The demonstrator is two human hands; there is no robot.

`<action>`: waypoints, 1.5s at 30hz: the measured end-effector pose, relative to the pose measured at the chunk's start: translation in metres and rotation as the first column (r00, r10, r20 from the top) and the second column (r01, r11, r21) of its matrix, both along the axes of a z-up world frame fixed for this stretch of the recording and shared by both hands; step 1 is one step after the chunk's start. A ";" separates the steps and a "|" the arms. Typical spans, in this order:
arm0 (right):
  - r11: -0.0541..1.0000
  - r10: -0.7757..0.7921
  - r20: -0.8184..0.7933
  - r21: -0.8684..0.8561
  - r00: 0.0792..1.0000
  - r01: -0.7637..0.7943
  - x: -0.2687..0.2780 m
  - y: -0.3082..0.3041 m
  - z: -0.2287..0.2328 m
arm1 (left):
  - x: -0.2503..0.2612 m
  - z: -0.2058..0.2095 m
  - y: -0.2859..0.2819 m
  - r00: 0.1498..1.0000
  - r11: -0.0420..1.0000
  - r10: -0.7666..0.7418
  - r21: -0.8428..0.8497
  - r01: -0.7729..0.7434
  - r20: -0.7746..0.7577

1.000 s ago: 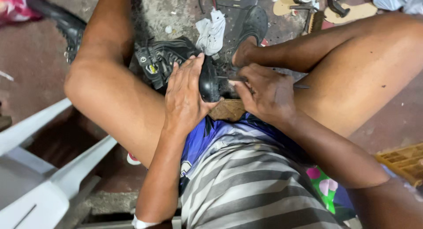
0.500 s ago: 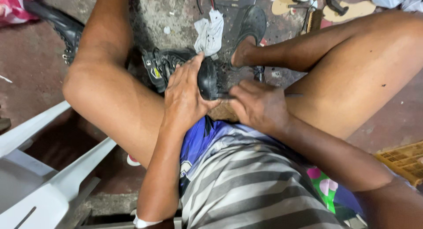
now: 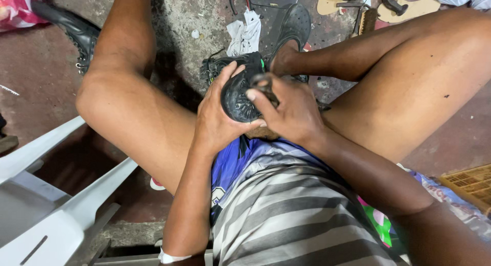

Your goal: The person cleans a black boot with a cloth, then uses scissors to trim excess material from the sole. They continue to scrape and clean the sole with a small tool, focusing on the edges and surface of the boot.

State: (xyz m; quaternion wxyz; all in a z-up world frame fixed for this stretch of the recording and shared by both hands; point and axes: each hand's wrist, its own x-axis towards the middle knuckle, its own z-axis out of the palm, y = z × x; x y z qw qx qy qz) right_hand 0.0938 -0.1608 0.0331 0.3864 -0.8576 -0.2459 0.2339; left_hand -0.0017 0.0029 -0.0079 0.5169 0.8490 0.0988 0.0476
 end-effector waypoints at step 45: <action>0.995 0.032 0.127 0.095 0.991 -0.044 -0.006 -0.009 0.019 | -0.015 0.013 0.000 0.963 0.991 -0.088 0.124 0.058 0.256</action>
